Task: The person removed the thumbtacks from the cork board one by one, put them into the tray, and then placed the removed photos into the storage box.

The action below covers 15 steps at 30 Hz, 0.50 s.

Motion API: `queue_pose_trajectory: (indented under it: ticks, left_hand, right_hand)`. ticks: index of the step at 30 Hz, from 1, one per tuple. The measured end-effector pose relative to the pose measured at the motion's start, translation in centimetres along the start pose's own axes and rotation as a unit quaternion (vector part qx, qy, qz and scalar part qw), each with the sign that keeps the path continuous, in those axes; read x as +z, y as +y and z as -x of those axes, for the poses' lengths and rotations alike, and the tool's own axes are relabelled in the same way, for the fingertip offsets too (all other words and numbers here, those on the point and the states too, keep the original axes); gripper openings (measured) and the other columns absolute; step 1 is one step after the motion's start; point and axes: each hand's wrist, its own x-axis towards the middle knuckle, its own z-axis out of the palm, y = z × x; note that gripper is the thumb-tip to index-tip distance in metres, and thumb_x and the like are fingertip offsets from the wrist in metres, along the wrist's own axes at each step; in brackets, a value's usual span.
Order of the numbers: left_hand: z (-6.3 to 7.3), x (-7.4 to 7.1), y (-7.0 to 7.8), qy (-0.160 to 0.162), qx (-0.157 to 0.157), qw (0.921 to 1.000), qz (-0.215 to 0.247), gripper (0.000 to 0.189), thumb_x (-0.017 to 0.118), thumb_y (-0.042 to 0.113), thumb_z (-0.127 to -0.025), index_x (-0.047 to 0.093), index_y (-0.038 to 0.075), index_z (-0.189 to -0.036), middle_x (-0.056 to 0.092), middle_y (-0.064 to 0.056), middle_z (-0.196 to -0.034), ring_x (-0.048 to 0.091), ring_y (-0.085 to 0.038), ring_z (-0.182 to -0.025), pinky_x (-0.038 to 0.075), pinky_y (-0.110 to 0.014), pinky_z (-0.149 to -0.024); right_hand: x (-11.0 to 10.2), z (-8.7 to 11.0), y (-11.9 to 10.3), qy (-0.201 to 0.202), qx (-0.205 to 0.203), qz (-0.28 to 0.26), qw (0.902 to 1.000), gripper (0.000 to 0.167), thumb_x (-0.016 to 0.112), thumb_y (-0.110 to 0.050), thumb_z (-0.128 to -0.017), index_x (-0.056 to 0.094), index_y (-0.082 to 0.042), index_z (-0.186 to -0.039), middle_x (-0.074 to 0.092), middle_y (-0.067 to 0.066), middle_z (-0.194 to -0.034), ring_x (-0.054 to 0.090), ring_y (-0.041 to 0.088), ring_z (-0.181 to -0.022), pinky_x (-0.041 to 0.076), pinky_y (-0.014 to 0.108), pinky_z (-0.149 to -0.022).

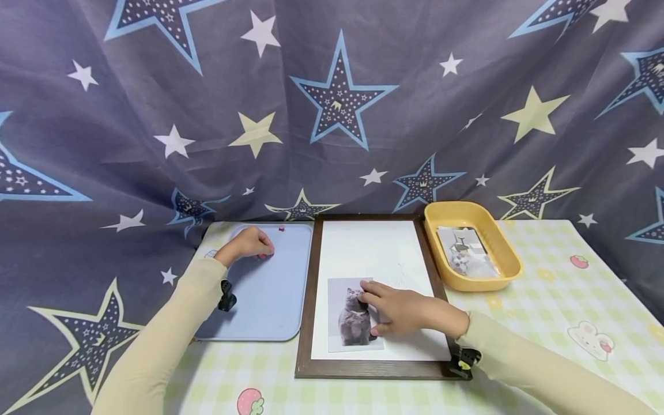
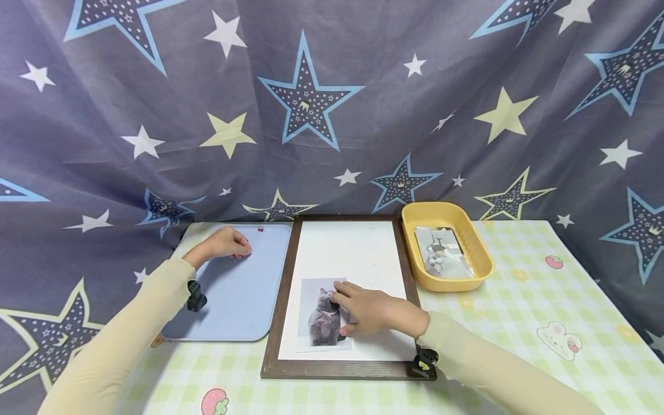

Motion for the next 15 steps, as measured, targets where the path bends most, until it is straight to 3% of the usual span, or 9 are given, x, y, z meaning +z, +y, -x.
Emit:
queue_pose_trajectory:
  ticks: [7,15]
  left_hand:
    - [-0.09,-0.03,0.15,-0.006,-0.024,0.9997,0.005,0.015,0.072,0.011,-0.09,0.076,-0.002,-0.093,0.072,-0.006,-0.072,0.062,-0.013,-0.066,0.055,-0.027,-0.064]
    - [-0.13,0.06,0.11,-0.005,-0.029,0.9995,0.015,0.016,0.073,0.012,-0.089,0.075,-0.003,-0.093,0.072,-0.006,-0.071,0.063,-0.012,-0.064,0.056,-0.027,-0.064]
  right_hand:
    - [-0.06,0.04,-0.04,0.001,0.001,-0.003,1.0,0.074,0.068,-0.042,-0.097,0.039,-0.007,-0.156,0.025,0.017,-0.168,0.027,0.036,-0.154,0.047,0.052,-0.111]
    - [0.03,-0.08,0.01,0.003,-0.007,-0.002,1.0,0.074,0.066,-0.043,-0.098,0.039,-0.007,-0.156,0.025,0.018,-0.168,0.027,0.037,-0.154,0.047,0.052,-0.111]
